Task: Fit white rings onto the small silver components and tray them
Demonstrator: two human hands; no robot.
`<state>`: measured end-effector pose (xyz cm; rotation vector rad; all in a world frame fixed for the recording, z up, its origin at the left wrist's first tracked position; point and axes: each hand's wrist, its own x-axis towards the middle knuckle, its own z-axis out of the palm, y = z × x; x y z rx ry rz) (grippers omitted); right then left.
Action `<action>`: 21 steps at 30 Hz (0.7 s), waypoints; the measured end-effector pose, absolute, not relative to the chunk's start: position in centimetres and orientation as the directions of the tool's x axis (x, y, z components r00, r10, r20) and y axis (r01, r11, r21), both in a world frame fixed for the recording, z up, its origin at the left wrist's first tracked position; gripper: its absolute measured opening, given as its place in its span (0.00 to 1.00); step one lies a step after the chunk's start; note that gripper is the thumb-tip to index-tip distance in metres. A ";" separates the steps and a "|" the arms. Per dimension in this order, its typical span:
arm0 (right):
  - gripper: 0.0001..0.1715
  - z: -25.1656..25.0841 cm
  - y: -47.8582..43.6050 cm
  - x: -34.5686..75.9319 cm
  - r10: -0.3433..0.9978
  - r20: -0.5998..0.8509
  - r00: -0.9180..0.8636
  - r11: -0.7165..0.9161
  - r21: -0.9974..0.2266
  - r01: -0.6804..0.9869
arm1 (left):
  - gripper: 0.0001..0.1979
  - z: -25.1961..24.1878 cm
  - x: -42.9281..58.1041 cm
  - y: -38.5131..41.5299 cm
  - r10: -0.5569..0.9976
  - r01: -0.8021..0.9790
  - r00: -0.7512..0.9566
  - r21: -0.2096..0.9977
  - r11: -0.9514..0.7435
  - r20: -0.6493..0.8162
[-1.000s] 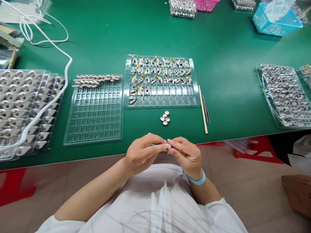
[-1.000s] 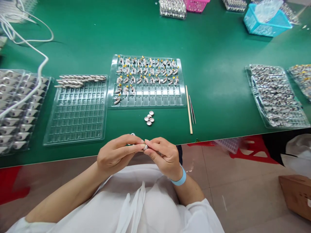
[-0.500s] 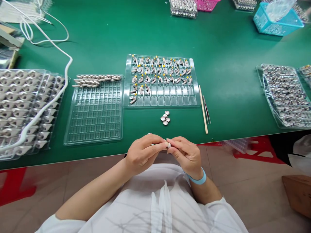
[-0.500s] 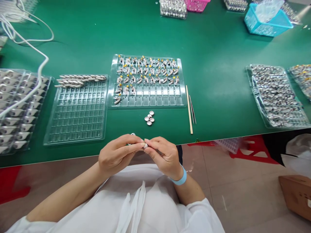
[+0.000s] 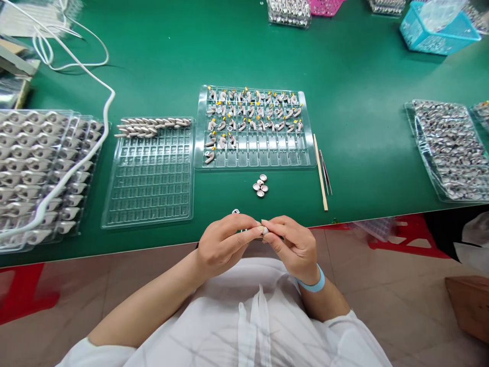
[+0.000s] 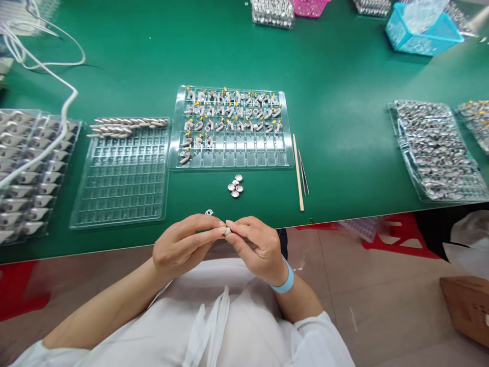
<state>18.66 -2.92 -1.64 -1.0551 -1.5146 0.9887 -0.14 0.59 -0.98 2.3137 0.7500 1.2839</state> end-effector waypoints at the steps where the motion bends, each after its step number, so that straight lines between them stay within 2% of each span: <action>1: 0.21 -1.7 -2.9 18.7 0.958 0.256 -0.128 0.272 -0.954 0.127 | 0.14 -0.9 -0.1 0.6 0.620 0.260 0.437 0.568 -0.781 0.652; 4: 0.18 -1.9 -2.8 18.8 0.972 0.187 -0.144 0.197 -0.978 0.063 | 0.14 -0.7 -0.1 0.6 0.629 0.267 0.438 0.576 -0.773 0.642; 11: 0.13 -2.7 -2.9 18.5 0.989 0.004 -0.149 -0.028 -0.976 -0.215 | 0.15 -0.6 0.0 0.6 0.619 0.240 0.428 0.578 -0.780 0.658; 16: 0.12 -3.0 -2.9 18.3 0.988 -0.018 -0.154 -0.063 -0.954 -0.294 | 0.15 -0.5 0.0 0.7 0.619 0.239 0.418 0.577 -0.781 0.665; 21: 0.12 -3.0 -2.9 18.3 0.988 -0.030 -0.149 -0.075 -0.950 -0.304 | 0.13 -0.4 0.0 0.6 0.618 0.244 0.420 0.573 -0.782 0.664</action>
